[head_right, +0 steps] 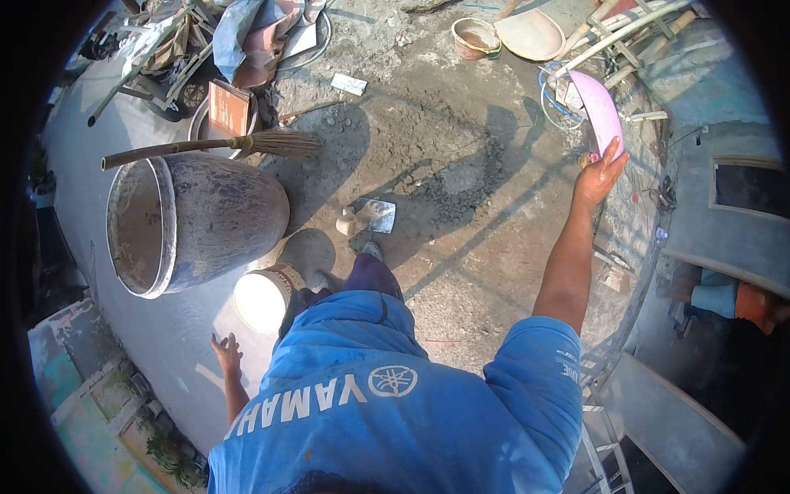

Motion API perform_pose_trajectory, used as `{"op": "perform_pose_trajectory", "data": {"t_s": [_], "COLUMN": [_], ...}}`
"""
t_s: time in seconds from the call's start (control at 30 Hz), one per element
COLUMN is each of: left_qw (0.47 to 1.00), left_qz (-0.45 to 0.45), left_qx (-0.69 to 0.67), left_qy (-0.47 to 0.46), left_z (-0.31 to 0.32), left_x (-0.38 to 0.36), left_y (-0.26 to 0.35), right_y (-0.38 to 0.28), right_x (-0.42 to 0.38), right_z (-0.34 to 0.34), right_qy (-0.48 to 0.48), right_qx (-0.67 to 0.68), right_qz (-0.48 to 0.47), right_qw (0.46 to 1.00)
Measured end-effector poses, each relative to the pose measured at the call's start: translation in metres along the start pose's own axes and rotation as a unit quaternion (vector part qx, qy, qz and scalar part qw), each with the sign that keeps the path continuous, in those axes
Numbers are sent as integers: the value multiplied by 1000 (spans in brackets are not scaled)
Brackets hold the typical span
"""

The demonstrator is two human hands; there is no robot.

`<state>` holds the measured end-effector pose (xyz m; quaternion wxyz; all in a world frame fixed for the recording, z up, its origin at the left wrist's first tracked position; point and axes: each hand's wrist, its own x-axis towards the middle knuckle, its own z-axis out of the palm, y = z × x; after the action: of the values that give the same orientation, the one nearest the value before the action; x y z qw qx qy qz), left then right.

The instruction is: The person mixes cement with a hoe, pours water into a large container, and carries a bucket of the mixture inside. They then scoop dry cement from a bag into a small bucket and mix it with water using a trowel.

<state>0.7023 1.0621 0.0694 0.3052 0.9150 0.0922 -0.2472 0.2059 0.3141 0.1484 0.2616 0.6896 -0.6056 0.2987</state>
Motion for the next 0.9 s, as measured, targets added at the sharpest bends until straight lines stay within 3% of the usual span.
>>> {"op": "perform_pose_trajectory", "data": {"t_s": [0.07, 0.13, 0.17, 0.2, 0.23, 0.27, 0.4, 0.47, 0.5, 0.53, 0.63, 0.67, 0.73, 0.83, 0.9], "left_qw": [1000, 1000, 1000, 999, 999, 999, 998, 998, 998, 997, 995, 993, 989, 980, 971], "left_qz": [5, -1, -6, -4, 33, 21, -11, -43, -46, -58, -82, -97, -109, -138, -155], "left_qx": [9, -10, -11, 5, 24, 12, 20, 4, -7, -11, -47, -62, -100, -145, -180], "left_qy": [-1, -11, -16, -37, -24, -39, -55, -55, -45, -45, -30, -25, -14, 8, 25], "left_z": [2, 5, 6, 2, 4, 1, -13, -23, -30, -35, -46, -50, -61, -69, -67], "left_x": [5, 7, 4, 2, 12, 9, 9, 15, 21, 25, 43, 48, 54, 60, 62], "left_y": [-13, -23, -25, -29, -56, -59, -89, -110, -124, -139, -182, -196, -212, -238, -255], "right_y": [17, 34, 67, -12, 32, 36, -97, -159, -191, -228, -329, -358, -434, -520, -567], "right_x": [-15, -43, -71, -73, -110, -139, -169, -170, -170, -165, -142, -138, -131, -129, -131], "right_z": [2, 9, 41, -33, 14, 18, -52, -90, -112, -140, -208, -224, -280, -333, -358], "right_qy": [-35, -231, -274, -276, -296, -342, -405, -476, -516, -521, -669, -667, -680, -686, -707], "right_qx": [-24, 2, 2, 318, 392, 472, 494, 550, 591, 598, 551, 557, 603, 592, 607], "right_qz": [26, 251, 334, 533, 621, 587, 558, 498, 420, 406, 237, 223, 172, 107, 61], "right_qw": [999, 940, 902, 734, 611, 561, 529, 472, 456, 453, 440, 443, 379, 409, 357]}}
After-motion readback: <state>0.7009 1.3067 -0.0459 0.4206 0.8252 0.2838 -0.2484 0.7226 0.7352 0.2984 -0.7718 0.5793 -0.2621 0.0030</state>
